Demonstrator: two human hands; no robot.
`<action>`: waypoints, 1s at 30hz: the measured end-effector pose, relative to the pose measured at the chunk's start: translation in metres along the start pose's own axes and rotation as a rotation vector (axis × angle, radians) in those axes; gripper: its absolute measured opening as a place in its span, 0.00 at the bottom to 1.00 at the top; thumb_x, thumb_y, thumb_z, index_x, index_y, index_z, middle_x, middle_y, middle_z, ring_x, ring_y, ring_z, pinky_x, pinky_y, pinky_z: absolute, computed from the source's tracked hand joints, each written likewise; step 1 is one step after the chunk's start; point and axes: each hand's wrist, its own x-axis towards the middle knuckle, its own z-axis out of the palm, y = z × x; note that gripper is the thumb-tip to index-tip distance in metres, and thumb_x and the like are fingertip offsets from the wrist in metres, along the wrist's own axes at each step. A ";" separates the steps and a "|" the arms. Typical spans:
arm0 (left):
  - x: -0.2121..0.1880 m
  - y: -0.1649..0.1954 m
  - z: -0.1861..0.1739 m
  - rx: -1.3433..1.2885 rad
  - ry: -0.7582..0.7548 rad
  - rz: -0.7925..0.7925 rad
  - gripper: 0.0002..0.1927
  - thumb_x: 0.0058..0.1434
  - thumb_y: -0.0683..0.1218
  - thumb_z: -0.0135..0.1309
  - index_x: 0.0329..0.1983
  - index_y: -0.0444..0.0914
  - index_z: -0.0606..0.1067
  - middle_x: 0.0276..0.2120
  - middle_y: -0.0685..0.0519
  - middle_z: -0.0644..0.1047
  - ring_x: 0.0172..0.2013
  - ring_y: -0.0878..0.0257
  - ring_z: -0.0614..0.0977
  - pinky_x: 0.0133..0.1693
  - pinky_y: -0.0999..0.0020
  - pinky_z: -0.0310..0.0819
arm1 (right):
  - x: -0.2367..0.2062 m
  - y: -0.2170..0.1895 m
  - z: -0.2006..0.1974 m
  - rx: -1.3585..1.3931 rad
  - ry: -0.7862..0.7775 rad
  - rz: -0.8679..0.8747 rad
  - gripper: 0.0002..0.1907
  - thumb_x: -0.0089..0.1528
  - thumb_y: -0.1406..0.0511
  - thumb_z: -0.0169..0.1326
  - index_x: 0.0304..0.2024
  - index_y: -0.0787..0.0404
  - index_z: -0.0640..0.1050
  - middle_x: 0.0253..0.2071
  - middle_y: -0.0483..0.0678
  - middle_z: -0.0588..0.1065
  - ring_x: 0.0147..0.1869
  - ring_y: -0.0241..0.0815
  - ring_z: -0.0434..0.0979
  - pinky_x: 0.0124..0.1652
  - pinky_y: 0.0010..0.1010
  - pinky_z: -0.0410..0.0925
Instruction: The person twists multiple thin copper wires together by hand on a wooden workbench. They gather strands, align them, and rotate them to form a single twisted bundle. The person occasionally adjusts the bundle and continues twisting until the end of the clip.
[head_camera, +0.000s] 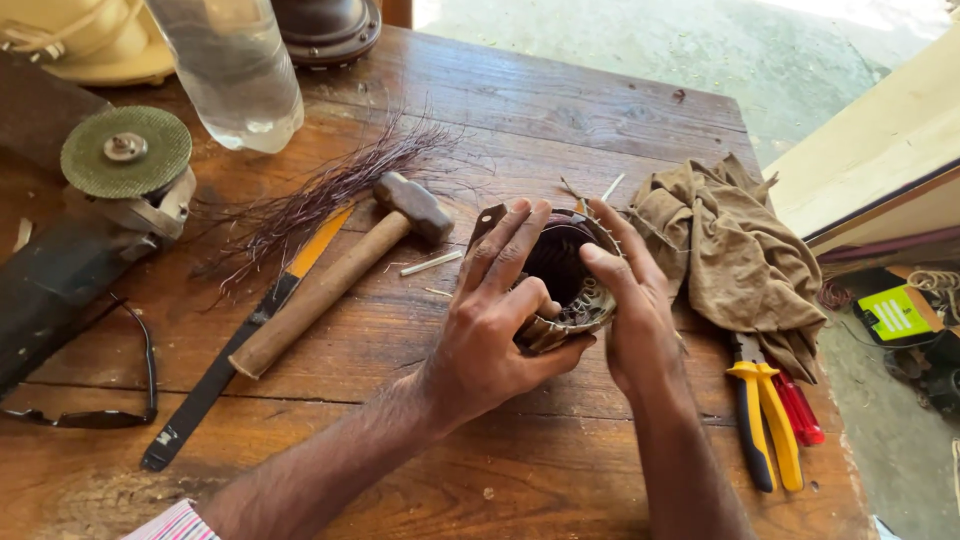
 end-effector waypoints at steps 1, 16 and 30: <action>-0.001 -0.001 0.001 0.000 -0.005 -0.002 0.18 0.53 0.48 0.72 0.29 0.35 0.74 0.73 0.31 0.58 0.76 0.37 0.55 0.75 0.43 0.52 | 0.000 0.001 0.003 0.137 -0.034 0.026 0.35 0.61 0.61 0.49 0.71 0.65 0.65 0.62 0.57 0.72 0.62 0.43 0.75 0.60 0.32 0.67; -0.031 0.001 0.007 0.053 0.041 0.164 0.27 0.59 0.58 0.72 0.48 0.39 0.71 0.73 0.36 0.57 0.76 0.40 0.56 0.76 0.36 0.50 | -0.032 0.011 0.023 0.237 0.077 -0.280 0.42 0.56 0.60 0.45 0.71 0.75 0.61 0.68 0.64 0.67 0.69 0.52 0.72 0.67 0.38 0.67; -0.027 0.013 -0.002 0.077 0.024 0.154 0.23 0.57 0.54 0.73 0.40 0.37 0.73 0.70 0.38 0.61 0.72 0.42 0.59 0.75 0.38 0.54 | -0.030 0.015 0.021 0.285 0.050 -0.290 0.43 0.57 0.58 0.46 0.71 0.76 0.62 0.71 0.65 0.65 0.68 0.51 0.72 0.66 0.38 0.67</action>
